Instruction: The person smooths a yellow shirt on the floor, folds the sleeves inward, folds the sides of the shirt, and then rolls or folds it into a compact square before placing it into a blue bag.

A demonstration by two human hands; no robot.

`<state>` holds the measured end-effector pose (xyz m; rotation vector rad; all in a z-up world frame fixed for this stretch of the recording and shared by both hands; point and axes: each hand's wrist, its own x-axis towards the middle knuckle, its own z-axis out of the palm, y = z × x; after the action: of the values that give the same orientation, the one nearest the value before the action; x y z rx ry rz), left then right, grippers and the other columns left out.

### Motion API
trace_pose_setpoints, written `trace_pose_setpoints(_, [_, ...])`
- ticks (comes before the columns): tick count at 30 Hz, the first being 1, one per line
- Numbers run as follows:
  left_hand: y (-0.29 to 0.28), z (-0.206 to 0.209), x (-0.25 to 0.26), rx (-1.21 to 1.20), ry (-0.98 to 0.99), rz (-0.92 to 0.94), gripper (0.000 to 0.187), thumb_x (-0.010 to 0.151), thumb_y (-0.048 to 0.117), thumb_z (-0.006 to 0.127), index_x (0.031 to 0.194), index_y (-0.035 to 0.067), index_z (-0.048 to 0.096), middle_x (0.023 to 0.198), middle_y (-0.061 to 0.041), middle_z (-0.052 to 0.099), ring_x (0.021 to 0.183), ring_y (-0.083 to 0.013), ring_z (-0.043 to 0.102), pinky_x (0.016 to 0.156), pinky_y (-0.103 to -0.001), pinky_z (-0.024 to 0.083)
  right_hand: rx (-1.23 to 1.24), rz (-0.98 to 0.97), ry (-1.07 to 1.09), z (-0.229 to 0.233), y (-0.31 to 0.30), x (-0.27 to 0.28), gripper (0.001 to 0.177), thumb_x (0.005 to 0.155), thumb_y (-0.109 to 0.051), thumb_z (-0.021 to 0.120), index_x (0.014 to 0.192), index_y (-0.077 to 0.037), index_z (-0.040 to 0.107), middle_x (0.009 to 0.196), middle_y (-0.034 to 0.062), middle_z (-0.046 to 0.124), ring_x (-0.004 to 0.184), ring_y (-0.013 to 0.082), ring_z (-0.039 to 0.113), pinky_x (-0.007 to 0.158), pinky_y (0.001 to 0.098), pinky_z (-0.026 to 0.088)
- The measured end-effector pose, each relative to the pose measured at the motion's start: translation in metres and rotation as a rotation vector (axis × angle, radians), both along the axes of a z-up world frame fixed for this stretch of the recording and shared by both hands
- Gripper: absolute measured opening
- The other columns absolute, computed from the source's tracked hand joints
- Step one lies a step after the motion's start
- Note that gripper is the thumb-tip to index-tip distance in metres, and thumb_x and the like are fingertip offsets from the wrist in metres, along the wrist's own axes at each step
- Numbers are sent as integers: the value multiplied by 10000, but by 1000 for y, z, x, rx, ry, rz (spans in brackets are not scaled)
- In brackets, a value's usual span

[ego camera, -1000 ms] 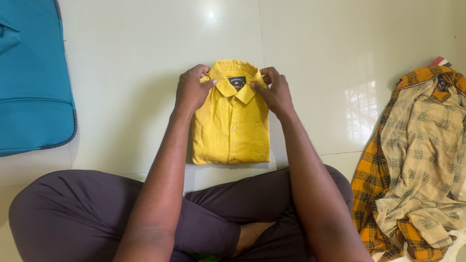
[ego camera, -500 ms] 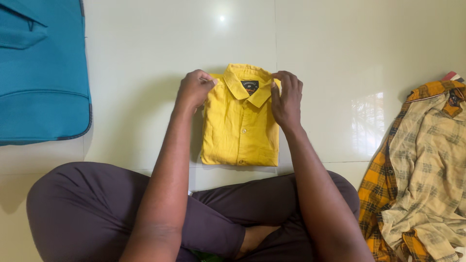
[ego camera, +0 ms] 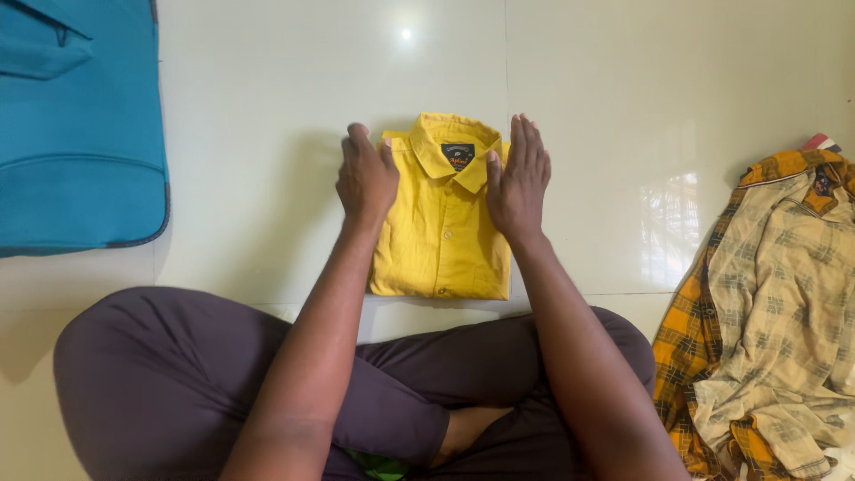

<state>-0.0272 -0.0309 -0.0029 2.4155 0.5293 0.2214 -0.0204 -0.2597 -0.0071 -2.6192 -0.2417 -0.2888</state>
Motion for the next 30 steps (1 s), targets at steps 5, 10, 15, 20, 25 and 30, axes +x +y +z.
trace_pose_setpoints(5, [-13,14,-51,-15,364,-51,568,1026,453,566,1246,-31,365,1066,-273,665,967,-468,668,816,-567,525,73,319,115,13,49,-63,693,1026,-348,472,1605,-22,274,1664,178,317,1567,338,246,1243,549,172])
trace_pose_setpoints(10, [-13,-7,-114,-7,243,6,415,1049,339,563,1209,-21,430,1062,-268,686,977,-464,676,810,-575,536,-158,469,32,0,76,-89,616,1085,-351,410,1609,-45,302,1693,134,286,1586,285,216,1274,515,130])
trace_pose_setpoints(15, [-6,-11,-164,-114,203,-84,353,874,272,746,1092,34,604,1091,-185,693,1031,-428,648,838,-513,525,-244,459,23,-6,78,-90,634,1062,-363,384,1598,-36,297,1678,126,279,1568,271,198,1257,514,106])
trace_pose_setpoints(20, [4,8,-165,-294,555,-77,339,828,271,792,1104,96,702,1096,-148,762,1038,-332,724,906,-447,561,-170,440,12,1,78,-95,637,1080,-376,350,1621,-49,280,1702,109,260,1595,270,180,1281,506,87])
trace_pose_setpoints(25, [10,-4,-163,-19,551,-117,286,757,235,850,998,107,766,1207,-104,676,1109,-334,638,889,-462,553,-310,574,57,2,79,-103,695,1050,-465,371,1607,-62,269,1687,98,242,1560,253,176,1246,513,81])
trace_pose_setpoints(30, [9,-2,-159,83,704,-204,287,876,216,743,1136,96,728,1274,-107,689,1173,-326,668,952,-462,558,-315,558,58,6,81,-100,713,1037,-502,383,1598,-74,279,1683,91,248,1559,239,188,1251,519,81])
